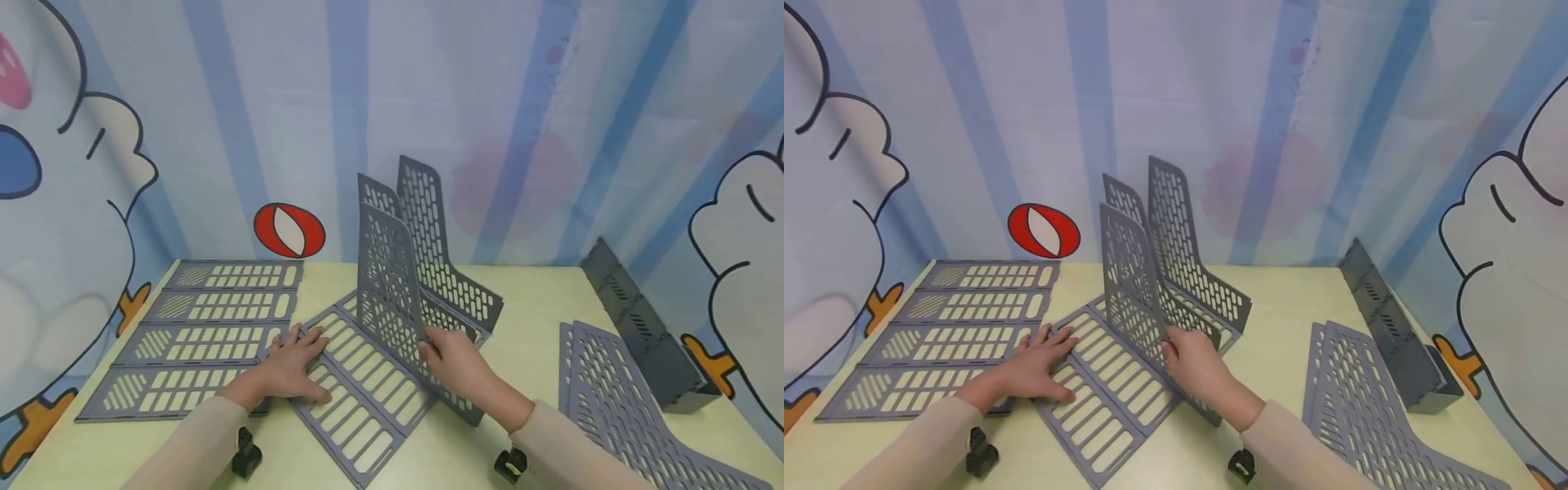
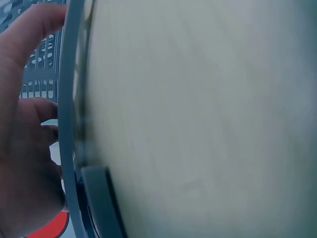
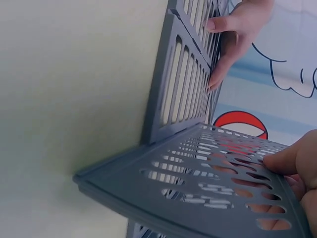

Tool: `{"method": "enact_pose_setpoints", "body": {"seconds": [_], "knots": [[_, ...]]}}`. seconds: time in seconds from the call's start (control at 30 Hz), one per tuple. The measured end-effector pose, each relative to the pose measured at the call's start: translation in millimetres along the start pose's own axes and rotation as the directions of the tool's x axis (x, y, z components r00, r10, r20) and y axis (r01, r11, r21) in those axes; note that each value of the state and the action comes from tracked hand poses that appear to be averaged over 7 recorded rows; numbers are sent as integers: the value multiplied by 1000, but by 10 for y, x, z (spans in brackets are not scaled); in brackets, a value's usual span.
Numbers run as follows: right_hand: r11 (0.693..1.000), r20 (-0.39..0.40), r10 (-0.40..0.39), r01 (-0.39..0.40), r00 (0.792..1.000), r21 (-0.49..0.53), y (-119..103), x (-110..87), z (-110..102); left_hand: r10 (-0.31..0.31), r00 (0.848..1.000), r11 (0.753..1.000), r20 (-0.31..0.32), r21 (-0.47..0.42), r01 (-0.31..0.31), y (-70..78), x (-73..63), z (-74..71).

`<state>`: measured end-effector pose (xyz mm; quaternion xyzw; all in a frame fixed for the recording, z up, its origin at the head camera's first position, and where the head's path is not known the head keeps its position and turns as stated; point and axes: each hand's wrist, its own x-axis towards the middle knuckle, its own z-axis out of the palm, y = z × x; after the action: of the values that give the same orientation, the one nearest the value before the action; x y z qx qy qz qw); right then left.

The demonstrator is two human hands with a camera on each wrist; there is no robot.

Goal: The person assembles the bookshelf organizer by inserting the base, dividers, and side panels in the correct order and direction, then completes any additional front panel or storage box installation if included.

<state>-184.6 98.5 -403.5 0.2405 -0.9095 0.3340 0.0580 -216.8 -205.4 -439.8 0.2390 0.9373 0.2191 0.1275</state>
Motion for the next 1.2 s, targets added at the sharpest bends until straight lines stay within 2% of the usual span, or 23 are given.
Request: {"method": "enact_pose_setpoints", "body": {"seconds": [0.17, 0.4, 0.6, 0.8, 0.93, 1.2], "knots": [[998, -31, -39, 38, 999, -51, -91, 212, 150, -5, 1000, 1000, 3, 4, 5, -16, -11, -9], [997, -46, -13, 9, 999, -72, -172, 353, 225, -11, 1000, 1000, 10, 1, 11, 10, 5, -6], [996, -44, 1, -5, 999, -87, -184, 432, 242, -9, 1000, 1000, 18, -7, 9, -11, 13, -12], [999, -21, 34, -35, 999, -39, -170, 500, 265, -14, 1000, 1000, 22, -11, 15, -39, 1, -6], [998, -14, 25, -26, 1000, -48, -191, 542, 287, 0, 1000, 1000, 25, -17, 0, -37, 11, 1], [999, -19, 26, -27, 999, -36, -190, 593, 292, -16, 1000, 1000, 27, -9, 17, -17, 7, -15]]}}
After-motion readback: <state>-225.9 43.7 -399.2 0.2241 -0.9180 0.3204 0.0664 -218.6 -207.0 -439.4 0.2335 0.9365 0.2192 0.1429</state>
